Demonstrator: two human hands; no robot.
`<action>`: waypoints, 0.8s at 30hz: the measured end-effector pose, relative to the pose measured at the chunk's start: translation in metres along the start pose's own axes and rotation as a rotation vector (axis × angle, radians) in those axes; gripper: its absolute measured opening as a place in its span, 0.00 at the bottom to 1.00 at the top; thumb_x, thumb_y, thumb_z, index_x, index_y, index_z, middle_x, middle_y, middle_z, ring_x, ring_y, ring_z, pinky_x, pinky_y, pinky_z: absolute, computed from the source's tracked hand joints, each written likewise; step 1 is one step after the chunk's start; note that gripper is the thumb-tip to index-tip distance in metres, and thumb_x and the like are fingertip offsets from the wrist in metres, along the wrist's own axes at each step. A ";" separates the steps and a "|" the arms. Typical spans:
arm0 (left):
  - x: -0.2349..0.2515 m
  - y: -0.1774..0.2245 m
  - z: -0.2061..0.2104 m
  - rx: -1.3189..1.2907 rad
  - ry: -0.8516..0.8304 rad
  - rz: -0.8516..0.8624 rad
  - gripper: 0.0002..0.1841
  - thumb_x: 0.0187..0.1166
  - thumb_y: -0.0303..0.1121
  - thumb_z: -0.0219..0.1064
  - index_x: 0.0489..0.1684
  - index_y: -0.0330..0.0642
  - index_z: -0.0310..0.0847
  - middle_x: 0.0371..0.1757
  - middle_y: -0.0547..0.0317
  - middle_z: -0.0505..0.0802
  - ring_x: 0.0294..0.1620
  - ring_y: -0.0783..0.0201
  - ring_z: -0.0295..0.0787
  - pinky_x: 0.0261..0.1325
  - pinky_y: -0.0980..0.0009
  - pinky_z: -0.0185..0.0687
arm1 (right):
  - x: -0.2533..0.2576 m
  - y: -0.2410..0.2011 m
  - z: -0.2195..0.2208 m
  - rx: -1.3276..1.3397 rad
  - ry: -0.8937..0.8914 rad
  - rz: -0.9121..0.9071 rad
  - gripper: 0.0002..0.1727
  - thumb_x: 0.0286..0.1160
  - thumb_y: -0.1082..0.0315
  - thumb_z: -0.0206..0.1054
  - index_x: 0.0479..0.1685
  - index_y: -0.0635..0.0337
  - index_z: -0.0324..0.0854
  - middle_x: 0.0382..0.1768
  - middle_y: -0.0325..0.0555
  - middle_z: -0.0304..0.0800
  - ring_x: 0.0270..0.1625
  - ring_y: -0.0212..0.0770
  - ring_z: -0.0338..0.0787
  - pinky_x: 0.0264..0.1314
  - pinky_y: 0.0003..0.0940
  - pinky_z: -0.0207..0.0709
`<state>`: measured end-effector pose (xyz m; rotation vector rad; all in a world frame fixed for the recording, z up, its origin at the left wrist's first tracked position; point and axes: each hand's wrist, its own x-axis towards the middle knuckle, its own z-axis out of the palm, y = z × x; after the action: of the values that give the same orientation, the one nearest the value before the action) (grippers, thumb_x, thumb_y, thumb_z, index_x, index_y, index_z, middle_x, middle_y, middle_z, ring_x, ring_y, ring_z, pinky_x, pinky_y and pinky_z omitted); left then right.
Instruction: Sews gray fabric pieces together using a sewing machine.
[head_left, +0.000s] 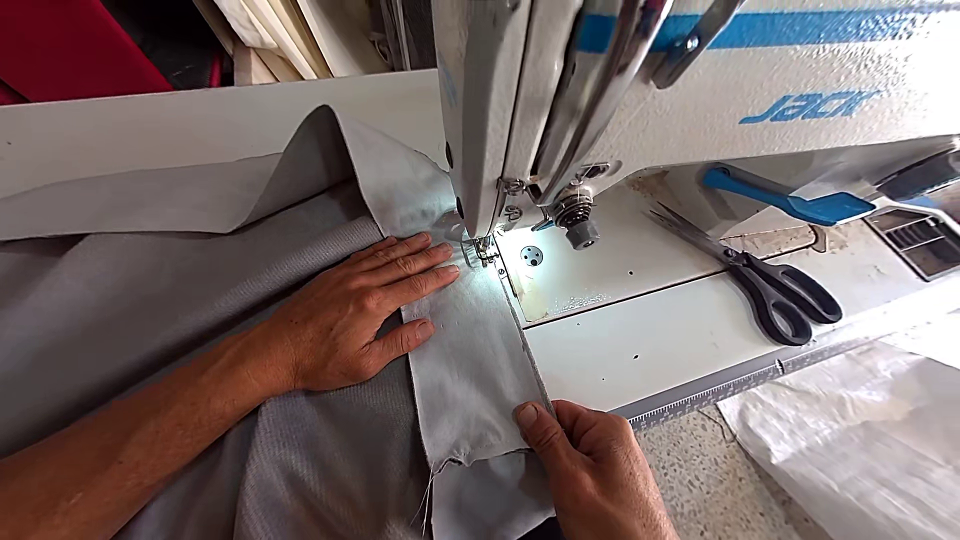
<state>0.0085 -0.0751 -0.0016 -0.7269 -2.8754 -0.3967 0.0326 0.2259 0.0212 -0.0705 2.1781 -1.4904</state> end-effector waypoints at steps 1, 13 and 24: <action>0.000 -0.001 0.000 -0.002 0.003 0.002 0.32 0.88 0.57 0.44 0.87 0.57 0.71 0.91 0.66 0.70 0.95 0.63 0.54 0.96 0.56 0.47 | 0.000 0.000 0.000 -0.005 -0.001 0.001 0.18 0.83 0.57 0.63 0.22 0.50 0.85 0.13 0.31 0.79 0.15 0.26 0.78 0.16 0.26 0.69; 0.001 -0.007 -0.003 0.017 0.021 0.027 0.32 0.88 0.56 0.44 0.86 0.53 0.73 0.90 0.63 0.72 0.94 0.62 0.56 0.96 0.57 0.49 | 0.012 -0.001 0.003 -0.039 0.028 -0.007 0.19 0.79 0.54 0.67 0.17 0.47 0.84 0.12 0.30 0.79 0.15 0.26 0.78 0.16 0.28 0.68; 0.002 -0.017 -0.004 0.028 0.027 0.025 0.33 0.88 0.57 0.45 0.86 0.49 0.72 0.89 0.63 0.74 0.94 0.62 0.57 0.95 0.59 0.51 | 0.019 -0.011 -0.001 -0.171 0.000 -0.057 0.24 0.87 0.57 0.55 0.15 0.46 0.78 0.12 0.29 0.71 0.17 0.28 0.73 0.20 0.31 0.64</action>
<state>-0.0006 -0.0895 -0.0014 -0.7463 -2.8376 -0.3594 0.0131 0.2164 0.0241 -0.1914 2.3169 -1.3304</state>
